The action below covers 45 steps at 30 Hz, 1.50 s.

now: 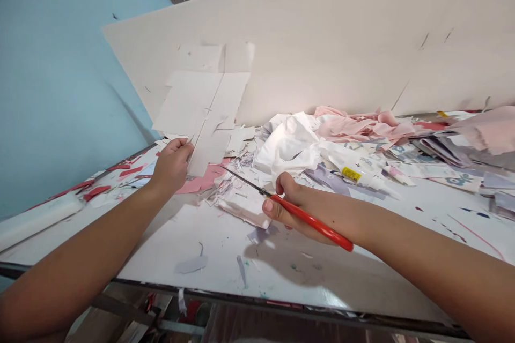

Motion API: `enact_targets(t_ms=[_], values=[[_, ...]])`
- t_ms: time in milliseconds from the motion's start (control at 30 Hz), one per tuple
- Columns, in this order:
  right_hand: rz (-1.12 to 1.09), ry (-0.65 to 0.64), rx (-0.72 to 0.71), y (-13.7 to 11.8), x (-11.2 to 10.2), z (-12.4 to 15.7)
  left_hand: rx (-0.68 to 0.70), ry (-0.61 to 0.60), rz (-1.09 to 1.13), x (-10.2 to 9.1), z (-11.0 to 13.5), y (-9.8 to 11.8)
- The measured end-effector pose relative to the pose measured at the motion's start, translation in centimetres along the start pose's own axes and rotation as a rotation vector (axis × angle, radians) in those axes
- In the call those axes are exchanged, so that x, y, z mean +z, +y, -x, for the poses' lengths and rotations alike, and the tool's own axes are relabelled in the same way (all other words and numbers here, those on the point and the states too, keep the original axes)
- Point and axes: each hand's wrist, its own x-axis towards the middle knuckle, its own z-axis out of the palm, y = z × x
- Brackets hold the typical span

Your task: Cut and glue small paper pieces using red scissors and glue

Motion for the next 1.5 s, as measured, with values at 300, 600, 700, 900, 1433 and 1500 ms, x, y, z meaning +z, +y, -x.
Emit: enact_targets(t_ms=[300,600,700,900,1433,1500], values=[[-0.029,0.008,0.04,-2.0,0.6,-1.3,-0.046,0.023,-0.022,1.7,2.0,0.4],[-0.15,0.089,0.069,-4.0,1.4,-2.9,-0.137,-0.034,0.143,2.3,3.1,-0.2],[-0.153,0.101,0.056,-4.0,1.8,-3.1,-0.134,-0.009,0.16,2.4,3.2,-0.2],[-0.147,0.134,0.048,-4.0,2.3,-3.1,-0.126,0.037,0.165,2.2,3.3,0.1],[-0.13,0.164,0.037,-4.0,2.0,-3.7,-0.124,-0.21,0.391,2.3,3.5,0.4],[-0.146,0.154,0.061,-3.9,1.9,-3.8,-0.085,-0.2,0.371,2.3,3.6,0.3]])
